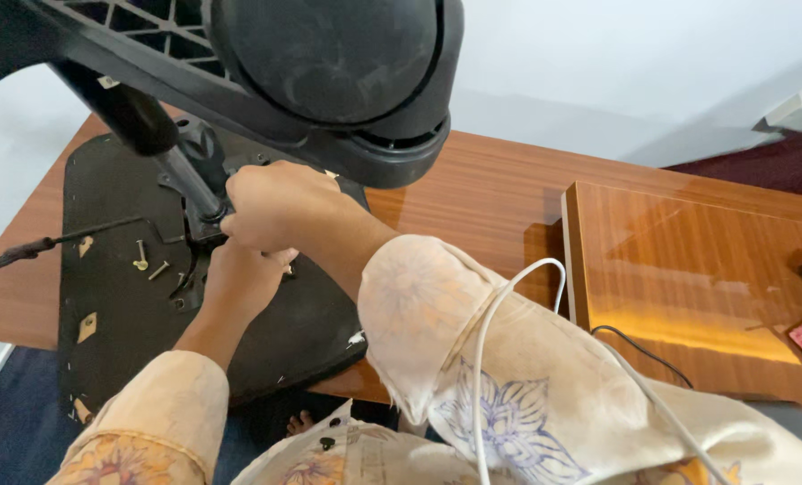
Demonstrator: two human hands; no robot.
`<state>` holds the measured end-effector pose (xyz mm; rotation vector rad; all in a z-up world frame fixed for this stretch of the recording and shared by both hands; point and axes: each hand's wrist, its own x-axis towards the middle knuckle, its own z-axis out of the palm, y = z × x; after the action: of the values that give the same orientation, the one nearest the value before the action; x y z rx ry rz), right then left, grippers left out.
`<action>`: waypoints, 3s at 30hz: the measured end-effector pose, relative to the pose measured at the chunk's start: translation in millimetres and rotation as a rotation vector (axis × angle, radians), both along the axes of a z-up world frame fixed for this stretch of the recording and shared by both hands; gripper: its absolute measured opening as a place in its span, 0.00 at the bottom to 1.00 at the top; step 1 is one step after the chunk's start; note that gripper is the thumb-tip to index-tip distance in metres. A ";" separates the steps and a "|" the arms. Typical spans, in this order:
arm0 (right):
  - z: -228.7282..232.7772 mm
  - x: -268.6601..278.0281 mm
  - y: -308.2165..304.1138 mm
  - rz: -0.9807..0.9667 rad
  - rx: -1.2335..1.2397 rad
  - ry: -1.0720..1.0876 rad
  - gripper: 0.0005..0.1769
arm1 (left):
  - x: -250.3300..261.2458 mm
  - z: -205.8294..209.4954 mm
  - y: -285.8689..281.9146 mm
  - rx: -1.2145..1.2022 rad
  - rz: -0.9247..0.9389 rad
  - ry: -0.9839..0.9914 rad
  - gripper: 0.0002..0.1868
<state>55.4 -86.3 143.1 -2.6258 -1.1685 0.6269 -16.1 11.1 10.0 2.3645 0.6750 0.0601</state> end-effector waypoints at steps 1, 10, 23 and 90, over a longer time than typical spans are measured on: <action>-0.6 3.1 0.9 -0.054 0.051 -0.003 0.20 | 3.2 3.7 -1.2 0.013 0.003 -0.023 0.17; -22.1 28.5 6.3 0.093 0.305 0.126 0.27 | 4.6 11.2 4.8 -0.251 0.016 -0.109 0.17; -9.4 15.8 31.5 -0.180 0.136 0.064 0.23 | 13.9 13.3 10.9 -0.060 0.052 -0.046 0.23; -76.8 -51.2 1.9 -0.080 0.844 -0.316 0.22 | -9.9 -109.8 23.7 -1.233 -0.006 -0.440 0.25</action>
<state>4.2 -84.4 66.3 -2.0392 -1.0698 -0.2783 -26.0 34.8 -99.8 1.1060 0.3120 0.1152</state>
